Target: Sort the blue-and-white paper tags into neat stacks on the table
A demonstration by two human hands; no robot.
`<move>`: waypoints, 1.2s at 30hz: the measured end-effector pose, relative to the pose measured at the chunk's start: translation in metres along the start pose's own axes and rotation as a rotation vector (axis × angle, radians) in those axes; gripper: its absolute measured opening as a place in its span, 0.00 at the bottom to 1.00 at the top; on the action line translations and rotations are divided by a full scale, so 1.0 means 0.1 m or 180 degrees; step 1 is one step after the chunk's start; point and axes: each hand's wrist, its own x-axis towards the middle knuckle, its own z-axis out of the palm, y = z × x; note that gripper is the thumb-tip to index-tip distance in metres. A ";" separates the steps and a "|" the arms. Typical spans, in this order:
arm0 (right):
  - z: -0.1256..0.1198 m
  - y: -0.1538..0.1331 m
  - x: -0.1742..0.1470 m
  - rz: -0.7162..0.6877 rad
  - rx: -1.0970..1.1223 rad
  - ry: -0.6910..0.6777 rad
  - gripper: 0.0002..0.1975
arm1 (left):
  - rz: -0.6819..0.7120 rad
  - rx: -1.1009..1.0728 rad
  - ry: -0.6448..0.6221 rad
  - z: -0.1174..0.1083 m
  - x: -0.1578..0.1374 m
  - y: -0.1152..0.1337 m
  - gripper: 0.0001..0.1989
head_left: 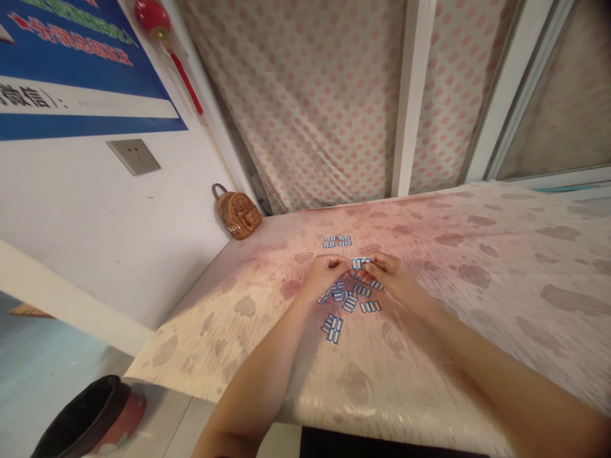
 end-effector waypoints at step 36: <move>-0.18 -0.05 0.09 -0.0125 -0.0027 0.0799 0.15 | 0.0004 0.2588 -0.0141 0.07 -0.05 -0.05 0.09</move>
